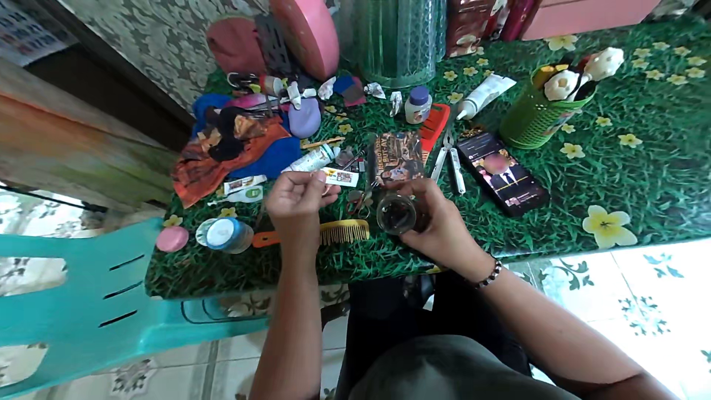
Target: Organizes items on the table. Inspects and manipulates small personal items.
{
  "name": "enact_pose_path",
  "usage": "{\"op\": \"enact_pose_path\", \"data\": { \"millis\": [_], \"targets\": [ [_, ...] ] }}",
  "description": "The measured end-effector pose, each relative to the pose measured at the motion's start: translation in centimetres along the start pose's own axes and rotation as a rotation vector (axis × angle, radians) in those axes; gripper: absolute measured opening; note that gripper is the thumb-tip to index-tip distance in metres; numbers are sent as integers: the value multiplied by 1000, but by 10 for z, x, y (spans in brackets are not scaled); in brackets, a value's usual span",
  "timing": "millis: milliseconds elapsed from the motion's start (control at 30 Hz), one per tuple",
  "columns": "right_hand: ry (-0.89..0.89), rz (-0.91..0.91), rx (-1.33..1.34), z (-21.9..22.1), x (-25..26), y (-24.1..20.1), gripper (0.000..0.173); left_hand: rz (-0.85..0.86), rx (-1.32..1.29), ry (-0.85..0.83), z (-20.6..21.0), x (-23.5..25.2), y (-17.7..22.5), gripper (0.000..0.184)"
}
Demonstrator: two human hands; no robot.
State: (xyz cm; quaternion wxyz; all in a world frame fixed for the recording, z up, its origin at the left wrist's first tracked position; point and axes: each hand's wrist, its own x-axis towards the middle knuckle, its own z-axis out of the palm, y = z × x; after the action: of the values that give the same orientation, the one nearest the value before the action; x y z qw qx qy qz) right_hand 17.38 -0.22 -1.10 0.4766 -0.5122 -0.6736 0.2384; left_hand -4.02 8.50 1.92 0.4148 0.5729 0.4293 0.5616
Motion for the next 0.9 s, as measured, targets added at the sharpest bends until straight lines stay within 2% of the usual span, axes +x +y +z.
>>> {"op": "enact_pose_path", "data": {
  "millis": [133,233,267,367,467,600,900],
  "targets": [
    [45,-44,-53,-1,-2,-1,65,61,123,-29,6,-3,-8,22],
    [42,-163,-287,-10,7,-7,56,134,251,-41,0,0,-15,42],
    [28,-206,-372,-14,13,-8,54,157,295,-36,-3,0,-18,42],
    [-19,-311,-552,-23,37,-2,44,211,471,-19,-9,2,-25,25],
    [-69,-358,-679,-26,55,4,40,251,610,-1,-9,2,-27,20],
    [-126,-451,-747,-28,68,6,33,267,710,-6,-9,1,-26,16],
    [-305,-691,-764,-36,93,-4,29,328,708,-12,-9,4,-31,11]
  ]
}}
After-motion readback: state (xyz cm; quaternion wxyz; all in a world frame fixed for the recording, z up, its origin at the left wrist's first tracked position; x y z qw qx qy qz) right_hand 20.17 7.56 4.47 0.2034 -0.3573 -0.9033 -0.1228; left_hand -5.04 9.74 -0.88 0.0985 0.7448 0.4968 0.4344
